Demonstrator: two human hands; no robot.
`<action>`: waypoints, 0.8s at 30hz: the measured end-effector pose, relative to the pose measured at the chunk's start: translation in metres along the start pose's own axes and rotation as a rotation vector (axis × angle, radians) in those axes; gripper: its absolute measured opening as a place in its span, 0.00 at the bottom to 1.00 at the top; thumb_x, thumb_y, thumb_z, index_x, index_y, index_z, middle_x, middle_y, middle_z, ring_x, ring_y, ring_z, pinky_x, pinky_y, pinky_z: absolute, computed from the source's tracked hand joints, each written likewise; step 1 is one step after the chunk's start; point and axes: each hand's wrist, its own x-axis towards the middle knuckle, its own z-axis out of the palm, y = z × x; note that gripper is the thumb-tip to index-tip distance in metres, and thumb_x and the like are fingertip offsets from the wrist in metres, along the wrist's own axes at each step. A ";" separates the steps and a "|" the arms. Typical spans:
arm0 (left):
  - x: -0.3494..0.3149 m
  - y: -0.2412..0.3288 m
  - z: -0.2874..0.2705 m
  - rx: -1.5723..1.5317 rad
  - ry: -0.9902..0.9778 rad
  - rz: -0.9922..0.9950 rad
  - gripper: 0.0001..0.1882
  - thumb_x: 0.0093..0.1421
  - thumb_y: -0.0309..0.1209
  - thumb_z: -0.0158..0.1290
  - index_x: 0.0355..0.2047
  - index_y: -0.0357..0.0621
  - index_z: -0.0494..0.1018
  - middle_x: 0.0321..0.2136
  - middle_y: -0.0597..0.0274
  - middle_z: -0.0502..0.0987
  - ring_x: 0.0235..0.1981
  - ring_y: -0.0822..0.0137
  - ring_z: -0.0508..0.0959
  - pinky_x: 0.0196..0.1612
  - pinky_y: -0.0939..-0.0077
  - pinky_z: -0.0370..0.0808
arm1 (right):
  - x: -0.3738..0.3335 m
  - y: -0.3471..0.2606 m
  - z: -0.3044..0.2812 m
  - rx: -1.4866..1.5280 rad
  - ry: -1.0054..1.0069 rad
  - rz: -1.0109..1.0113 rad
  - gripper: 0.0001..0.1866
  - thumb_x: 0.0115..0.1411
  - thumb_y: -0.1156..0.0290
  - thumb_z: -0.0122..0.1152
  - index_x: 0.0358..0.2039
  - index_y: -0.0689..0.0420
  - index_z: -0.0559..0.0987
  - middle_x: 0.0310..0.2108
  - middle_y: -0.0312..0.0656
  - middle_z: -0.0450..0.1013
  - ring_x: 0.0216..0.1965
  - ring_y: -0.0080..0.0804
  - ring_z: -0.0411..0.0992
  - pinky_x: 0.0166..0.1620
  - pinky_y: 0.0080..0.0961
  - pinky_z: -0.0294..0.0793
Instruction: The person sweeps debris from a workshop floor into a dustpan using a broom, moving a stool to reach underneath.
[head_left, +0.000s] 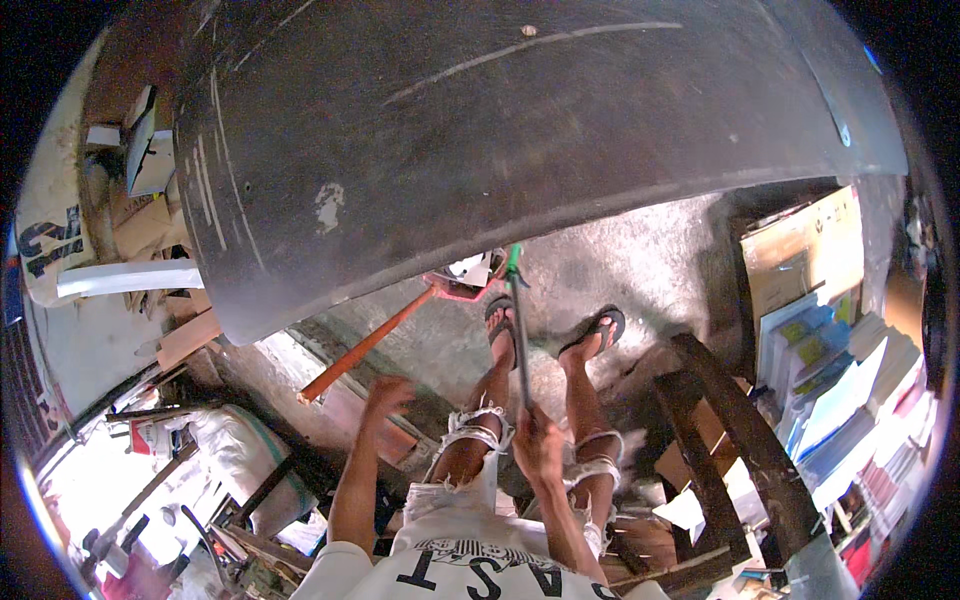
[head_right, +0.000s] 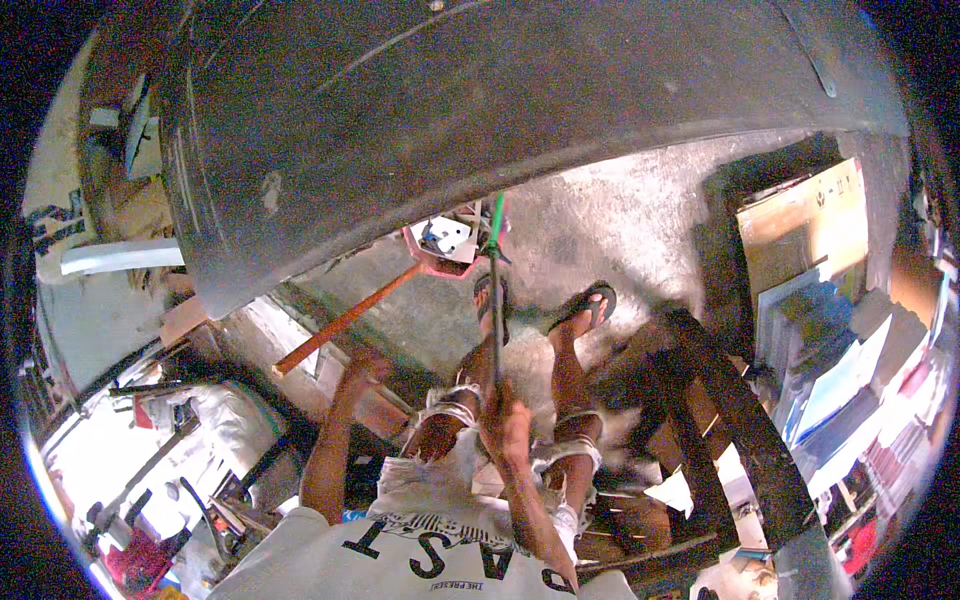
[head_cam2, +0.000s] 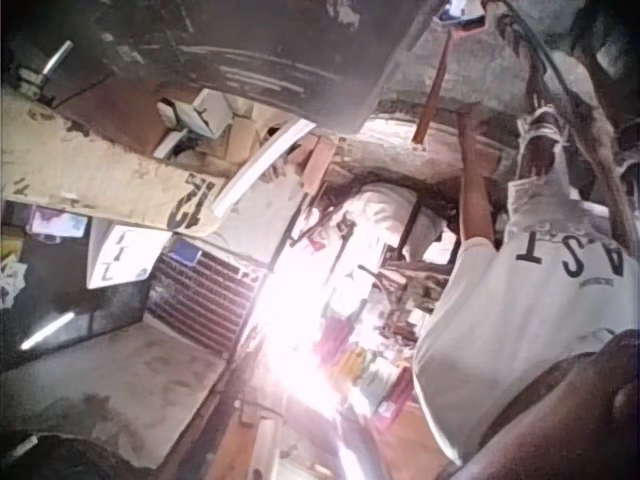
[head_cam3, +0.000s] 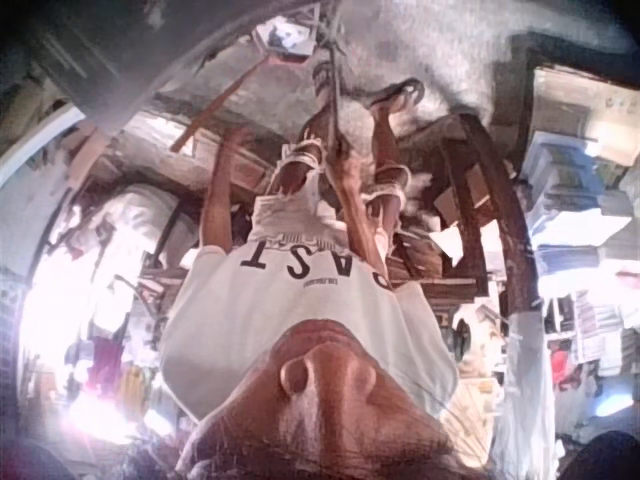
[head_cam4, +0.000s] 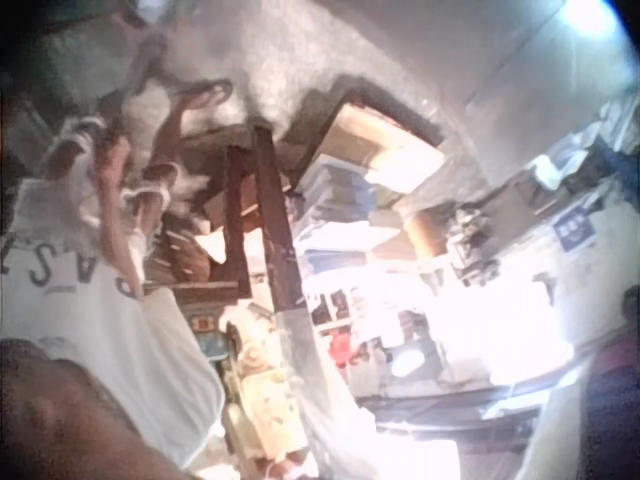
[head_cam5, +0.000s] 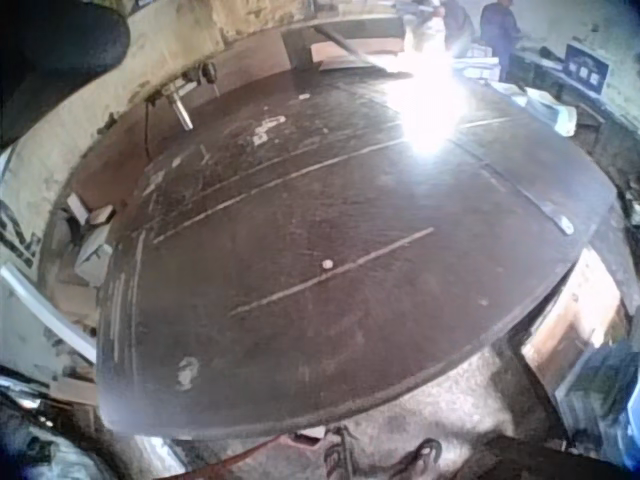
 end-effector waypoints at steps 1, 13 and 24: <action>0.002 0.006 0.026 -0.087 -0.165 -0.128 0.14 0.48 0.38 0.56 0.33 0.45 0.72 0.30 0.59 0.76 0.30 0.60 0.76 0.34 0.60 0.73 | -0.001 0.016 -0.017 0.374 -0.035 0.140 0.12 0.56 0.70 0.50 0.38 0.64 0.74 0.21 0.45 0.71 0.22 0.32 0.67 0.26 0.26 0.67; 0.270 0.109 0.270 0.799 0.240 0.467 0.38 0.46 0.52 0.50 0.53 0.41 0.58 0.51 0.38 0.61 0.52 0.46 0.63 0.54 0.56 0.60 | 0.130 0.130 -0.196 -0.340 0.542 -0.177 0.20 0.55 0.65 0.50 0.43 0.67 0.72 0.28 0.49 0.73 0.27 0.27 0.69 0.31 0.25 0.68; 0.258 0.106 0.279 0.845 0.445 0.508 0.46 0.41 0.62 0.52 0.50 0.36 0.61 0.45 0.43 0.68 0.46 0.48 0.69 0.48 0.52 0.64 | 0.135 0.107 -0.186 -0.236 0.553 -0.300 0.16 0.57 0.68 0.50 0.37 0.69 0.74 0.15 0.32 0.61 0.18 0.16 0.58 0.20 0.18 0.55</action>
